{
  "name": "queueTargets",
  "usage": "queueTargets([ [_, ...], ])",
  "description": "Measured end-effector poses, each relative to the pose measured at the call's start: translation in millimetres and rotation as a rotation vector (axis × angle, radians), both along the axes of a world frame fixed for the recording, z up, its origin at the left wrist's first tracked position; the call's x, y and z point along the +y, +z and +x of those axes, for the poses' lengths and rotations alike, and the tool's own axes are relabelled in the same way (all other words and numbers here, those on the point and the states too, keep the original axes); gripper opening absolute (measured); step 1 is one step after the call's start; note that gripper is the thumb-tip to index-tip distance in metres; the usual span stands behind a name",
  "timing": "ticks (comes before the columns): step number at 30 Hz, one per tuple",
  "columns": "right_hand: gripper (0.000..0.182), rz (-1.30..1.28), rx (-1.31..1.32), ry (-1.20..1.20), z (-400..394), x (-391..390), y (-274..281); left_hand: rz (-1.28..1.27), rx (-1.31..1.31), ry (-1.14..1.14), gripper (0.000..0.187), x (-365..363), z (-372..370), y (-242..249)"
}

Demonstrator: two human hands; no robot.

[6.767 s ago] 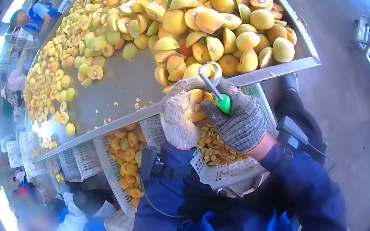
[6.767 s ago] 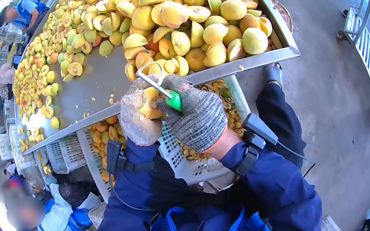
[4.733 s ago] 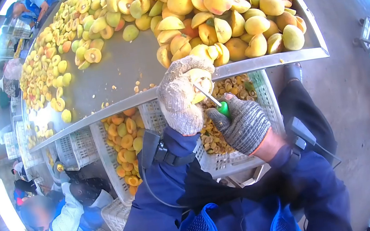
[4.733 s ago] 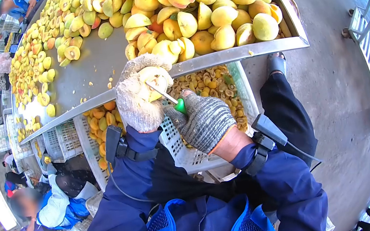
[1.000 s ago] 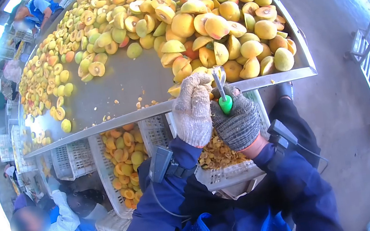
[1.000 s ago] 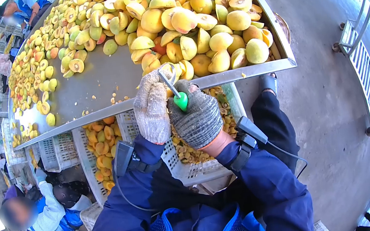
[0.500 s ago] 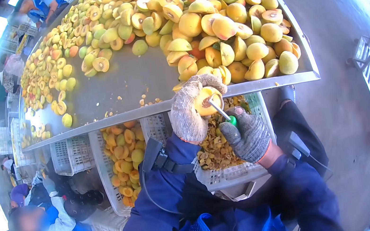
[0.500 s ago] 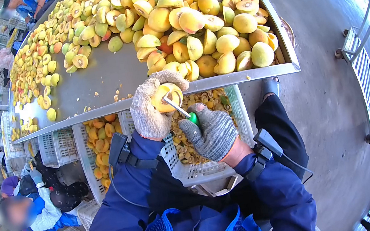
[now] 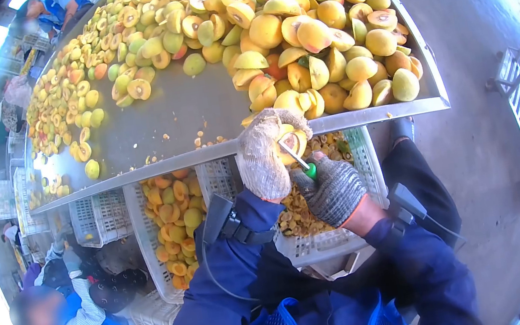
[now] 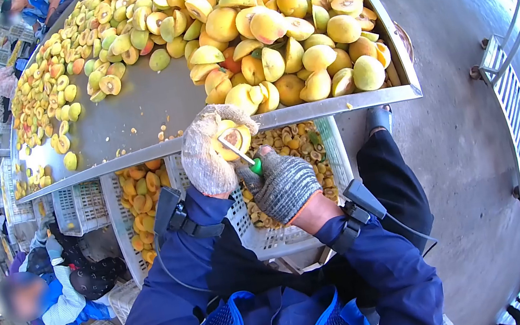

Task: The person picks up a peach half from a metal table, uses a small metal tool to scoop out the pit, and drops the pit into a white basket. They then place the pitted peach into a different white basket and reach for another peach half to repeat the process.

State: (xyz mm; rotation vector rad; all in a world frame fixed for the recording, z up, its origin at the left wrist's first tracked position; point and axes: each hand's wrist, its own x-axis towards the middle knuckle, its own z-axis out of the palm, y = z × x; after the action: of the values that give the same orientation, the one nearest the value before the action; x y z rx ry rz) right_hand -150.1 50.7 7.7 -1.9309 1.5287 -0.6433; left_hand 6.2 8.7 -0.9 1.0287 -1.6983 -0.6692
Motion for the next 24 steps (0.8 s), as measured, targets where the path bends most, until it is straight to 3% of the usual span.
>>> queueTargets([
  [3,0.022,0.075,-0.115,0.032,2.7,1.3,-15.9,-0.260,-0.236,-0.055,0.051,4.5,17.6,-35.4],
  [7,0.038,-0.078,-0.131,0.154,2.9,0.0,-23.5,-0.324,-0.244,-0.061,0.045,0.5,16.5,-34.9],
  [9,0.035,0.149,-0.187,0.043,3.6,0.8,-18.9,-0.125,-0.067,-0.008,0.035,-1.0,0.2,-11.9],
  [12,0.033,0.184,-0.239,0.027,5.5,-1.2,-19.3,0.337,0.474,-0.002,0.024,2.3,-21.2,19.7],
  [14,0.032,0.176,-0.317,0.063,4.0,-2.7,-10.8,0.516,0.722,0.021,0.024,2.9,-28.7,31.6],
  [16,0.032,0.166,-0.394,0.103,4.2,-1.7,-9.1,0.564,0.791,0.030,0.026,0.9,-29.1,31.8],
  [18,0.030,0.242,-0.487,0.070,5.0,2.2,-15.4,0.703,0.776,-0.136,0.032,-6.3,-20.2,19.6],
  [19,0.028,0.063,-0.504,0.164,7.5,1.1,-13.1,0.895,0.915,-0.246,0.034,-11.4,-15.2,21.3],
  [20,0.028,0.062,-0.503,0.168,2.1,0.9,-7.3,0.891,0.916,-0.244,0.034,-13.3,-14.0,23.5],
  [22,0.032,1.150,-1.064,0.072,-10.6,1.0,13.3,0.924,1.069,-0.445,0.033,-13.7,-11.1,31.0],
  [23,0.037,1.094,-1.125,0.203,-13.4,0.7,11.0,1.006,1.114,-0.217,0.030,-12.7,-13.2,28.4],
  [24,0.037,1.095,-1.121,0.209,-15.0,1.7,7.4,1.001,1.116,-0.213,0.030,-13.0,-12.0,23.8],
])
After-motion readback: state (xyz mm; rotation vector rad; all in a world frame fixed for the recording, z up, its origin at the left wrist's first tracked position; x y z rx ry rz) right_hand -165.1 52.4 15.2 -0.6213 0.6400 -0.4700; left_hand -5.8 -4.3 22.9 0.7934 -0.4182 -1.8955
